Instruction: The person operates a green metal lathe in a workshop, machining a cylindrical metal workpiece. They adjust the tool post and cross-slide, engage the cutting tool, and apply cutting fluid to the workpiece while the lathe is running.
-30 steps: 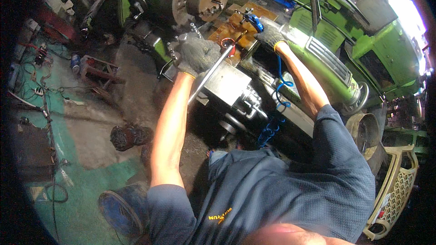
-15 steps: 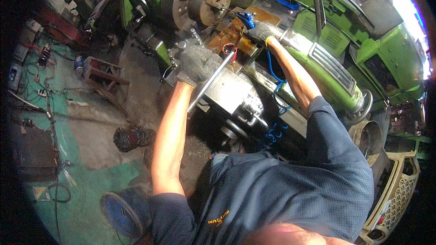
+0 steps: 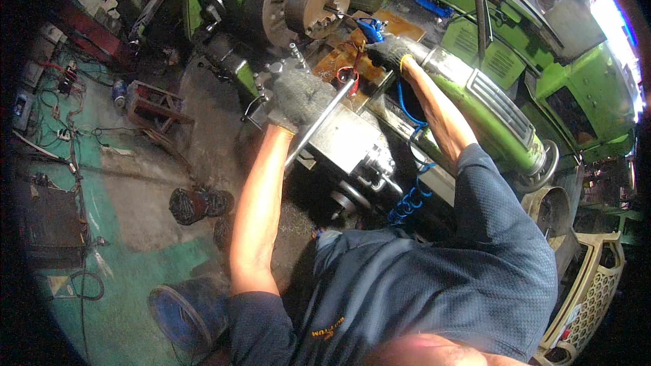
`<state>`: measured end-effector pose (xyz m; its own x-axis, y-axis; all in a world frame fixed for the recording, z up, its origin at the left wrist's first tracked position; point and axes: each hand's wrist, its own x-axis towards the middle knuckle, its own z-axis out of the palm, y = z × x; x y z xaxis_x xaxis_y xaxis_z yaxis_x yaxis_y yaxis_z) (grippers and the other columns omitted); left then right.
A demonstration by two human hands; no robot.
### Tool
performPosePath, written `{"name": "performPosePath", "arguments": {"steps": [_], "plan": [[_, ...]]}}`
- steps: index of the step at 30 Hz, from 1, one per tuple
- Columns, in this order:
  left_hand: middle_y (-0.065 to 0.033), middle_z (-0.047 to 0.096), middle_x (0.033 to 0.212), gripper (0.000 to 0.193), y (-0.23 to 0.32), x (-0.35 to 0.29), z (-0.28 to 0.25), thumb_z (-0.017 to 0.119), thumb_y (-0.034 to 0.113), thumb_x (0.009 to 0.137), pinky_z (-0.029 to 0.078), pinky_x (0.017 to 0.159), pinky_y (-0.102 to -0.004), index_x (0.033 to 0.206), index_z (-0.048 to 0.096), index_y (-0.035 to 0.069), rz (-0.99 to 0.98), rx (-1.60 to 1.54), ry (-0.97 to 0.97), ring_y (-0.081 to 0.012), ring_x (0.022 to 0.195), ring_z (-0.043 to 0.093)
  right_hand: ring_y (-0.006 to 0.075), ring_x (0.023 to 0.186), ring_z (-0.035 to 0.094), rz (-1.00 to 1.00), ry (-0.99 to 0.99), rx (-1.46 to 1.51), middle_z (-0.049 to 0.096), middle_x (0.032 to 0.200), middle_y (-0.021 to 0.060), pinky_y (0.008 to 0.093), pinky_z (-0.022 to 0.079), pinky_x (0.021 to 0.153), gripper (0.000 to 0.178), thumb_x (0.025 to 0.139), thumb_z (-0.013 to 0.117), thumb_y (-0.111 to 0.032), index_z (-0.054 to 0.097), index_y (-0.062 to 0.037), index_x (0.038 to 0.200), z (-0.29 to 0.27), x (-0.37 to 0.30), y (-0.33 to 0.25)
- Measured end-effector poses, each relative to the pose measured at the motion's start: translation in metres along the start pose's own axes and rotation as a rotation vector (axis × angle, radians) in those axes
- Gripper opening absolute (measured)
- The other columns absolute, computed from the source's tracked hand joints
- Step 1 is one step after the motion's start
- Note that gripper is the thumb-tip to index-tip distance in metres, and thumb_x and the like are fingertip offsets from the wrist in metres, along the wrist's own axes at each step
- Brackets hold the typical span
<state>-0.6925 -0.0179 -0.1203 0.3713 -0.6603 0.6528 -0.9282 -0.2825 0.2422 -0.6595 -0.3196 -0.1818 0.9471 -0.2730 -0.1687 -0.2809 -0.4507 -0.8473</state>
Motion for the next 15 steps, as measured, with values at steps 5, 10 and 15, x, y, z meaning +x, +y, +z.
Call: {"name": "performPosePath", "arguments": {"steps": [5,10,15], "plan": [[-0.0133,0.064,0.064,0.027,0.002,0.005,0.004,0.070,0.028,0.082,0.044,0.057,-0.0459,0.063,0.069,0.008,0.045,-0.059,0.081,-0.0338,0.058,0.060,0.0146,0.056,0.065,0.017,0.037,0.021,0.069,0.069,0.0046,0.0297,0.050,0.050,0.032,0.087,0.074,-0.037,0.072,-0.0047,0.083,-0.006,0.001,0.008],[-0.0127,0.062,0.061,0.028,0.003,0.003,-0.001,0.071,0.028,0.081,0.043,0.056,-0.0450,0.061,0.066,0.008,0.075,0.004,0.058,-0.0326,0.057,0.059,0.0145,0.057,0.065,0.062,0.044,-0.065,0.069,0.068,0.0050,0.0297,0.050,0.051,0.033,0.085,0.075,-0.039,0.072,-0.0060,0.078,-0.001,-0.008,-0.013],[-0.0102,0.062,0.061,0.027,-0.011,-0.008,0.001,0.069,0.030,0.078,0.044,0.059,-0.0436,0.059,0.064,0.011,0.114,0.147,0.021,-0.0306,0.058,0.059,0.0147,0.058,0.065,0.019,0.044,-0.111,0.069,0.066,0.0047,0.0317,0.049,0.054,0.029,0.081,0.077,-0.033,0.071,-0.0058,0.072,0.009,-0.003,-0.014]]}}
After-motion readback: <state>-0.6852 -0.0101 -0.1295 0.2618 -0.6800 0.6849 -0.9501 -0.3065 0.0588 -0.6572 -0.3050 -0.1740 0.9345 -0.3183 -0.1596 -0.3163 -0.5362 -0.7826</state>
